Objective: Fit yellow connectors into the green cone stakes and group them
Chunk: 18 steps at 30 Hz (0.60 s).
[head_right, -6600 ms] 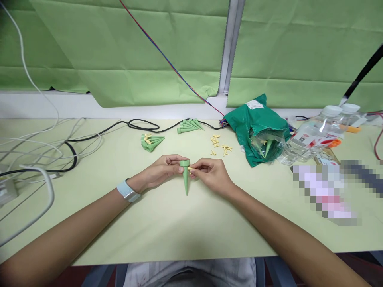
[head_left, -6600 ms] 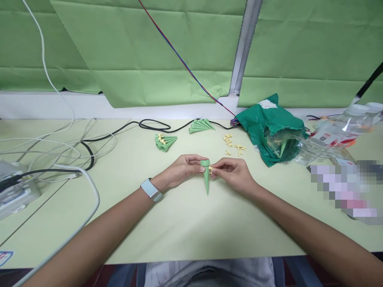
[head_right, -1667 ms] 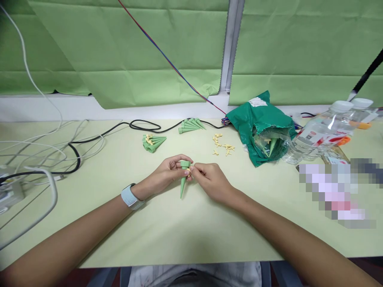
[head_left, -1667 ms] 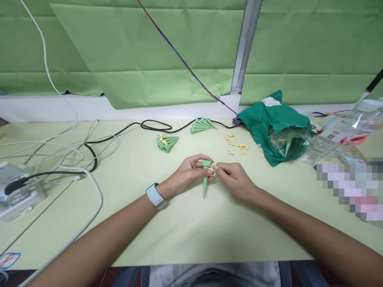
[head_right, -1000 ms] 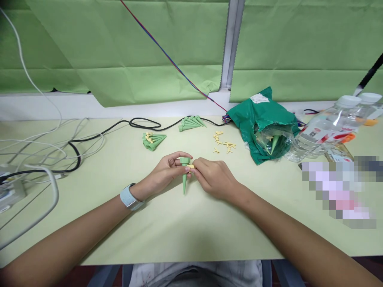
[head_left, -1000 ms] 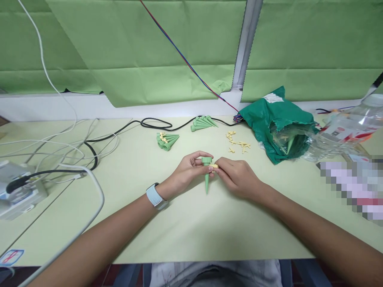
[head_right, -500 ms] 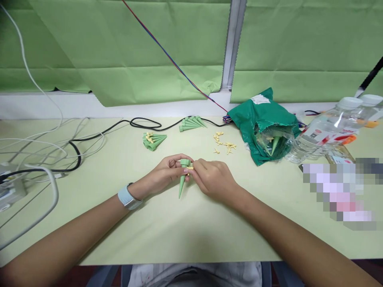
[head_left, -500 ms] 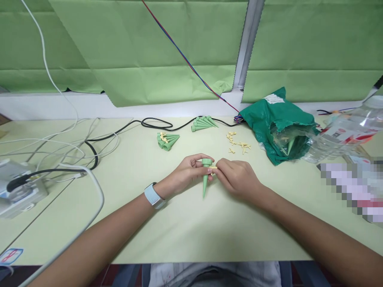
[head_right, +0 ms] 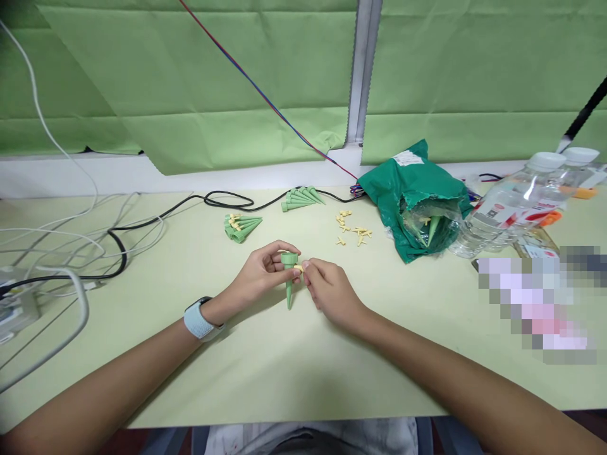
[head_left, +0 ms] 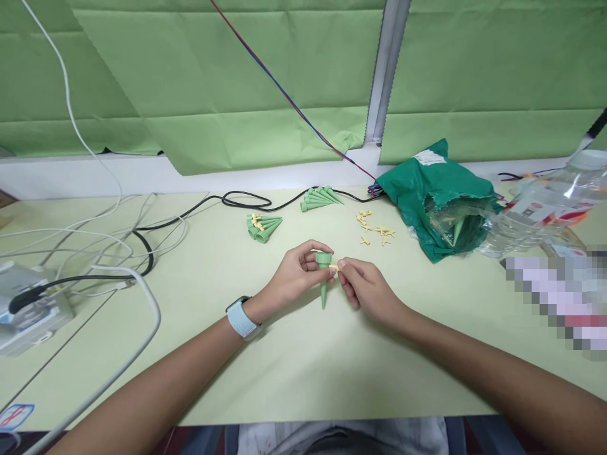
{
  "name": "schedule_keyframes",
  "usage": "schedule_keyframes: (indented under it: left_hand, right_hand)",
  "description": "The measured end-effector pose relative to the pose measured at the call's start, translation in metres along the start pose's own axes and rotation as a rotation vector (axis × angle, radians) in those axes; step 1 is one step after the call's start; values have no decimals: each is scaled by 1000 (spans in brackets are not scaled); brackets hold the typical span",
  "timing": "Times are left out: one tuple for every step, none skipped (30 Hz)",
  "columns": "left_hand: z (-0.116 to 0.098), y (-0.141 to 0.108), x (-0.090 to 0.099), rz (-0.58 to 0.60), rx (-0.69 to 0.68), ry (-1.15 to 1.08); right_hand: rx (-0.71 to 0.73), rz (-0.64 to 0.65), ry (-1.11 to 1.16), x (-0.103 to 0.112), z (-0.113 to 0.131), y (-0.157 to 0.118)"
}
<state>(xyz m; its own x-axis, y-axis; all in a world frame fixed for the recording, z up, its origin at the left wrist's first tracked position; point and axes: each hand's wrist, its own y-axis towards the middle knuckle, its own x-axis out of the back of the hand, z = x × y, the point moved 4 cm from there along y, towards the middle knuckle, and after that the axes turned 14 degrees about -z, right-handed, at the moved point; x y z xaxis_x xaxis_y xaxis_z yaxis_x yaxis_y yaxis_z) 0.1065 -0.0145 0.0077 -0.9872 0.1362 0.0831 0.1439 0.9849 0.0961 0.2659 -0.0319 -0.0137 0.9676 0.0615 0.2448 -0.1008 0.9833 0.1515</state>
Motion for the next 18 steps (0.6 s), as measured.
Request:
schedule_keyframes:
  left_hand:
    - [0, 0, -2, 49, 50, -82]
    - [0, -1, -4, 94, 93, -165]
    - [0, -2, -5, 128, 123, -237]
    - [-1, -2, -6, 148, 139, -293]
    - [-1, -2, -7, 157, 144, -329]
    - [-2, -3, -8, 158, 144, -342]
    - [-2, -3, -8, 155, 139, -338]
    - [-2, -3, -9, 148, 131, -324]
    - [-2, -3, -9, 140, 121, -304]
    - [-3, -3, -10, 129, 110, -280]
    - [-3, -3, -10, 115, 98, -253]
    - [-4, -4, -9, 98, 86, -226]
    - [-4, -4, -9, 78, 73, -198]
    - [-4, -4, -8, 56, 59, -168]
    - [-4, -4, -8, 34, 45, -137]
    - [-4, -4, -7, 14, 30, -105]
    - [-4, -4, -7, -8, 13, -75]
    - [-3, -4, -6, -30, -4, -44]
  right_hand:
    - [142, -36, -104, 3, 5, 0]
    - [301, -74, -221, 6, 9, -1]
    - [449, -104, -333, 8, 13, -3]
    - [571, -123, -423, 10, 15, -4]
    - [662, -130, -483, 11, 17, -4]
    - [720, -133, -513, 12, 17, -5]
    - [750, -134, -517, 13, 17, -5]
    - [755, -135, -502, 14, 17, -4]
    - [735, -134, -471, 14, 17, -3]
    - [694, -128, -428, 15, 17, -3]
    - [634, -118, -376, 14, 16, -2]
    - [562, -101, -316, 14, 16, -1]
    - [480, -79, -251, 13, 15, -1]
    - [390, -61, -181, 12, 13, 0]
    - [295, -47, -106, 10, 11, 1]
    - [200, -38, -28, 8, 8, 2]
    - [105, -28, 52, 6, 5, 3]
    - [16, -16, 132, 4, 2, 3]
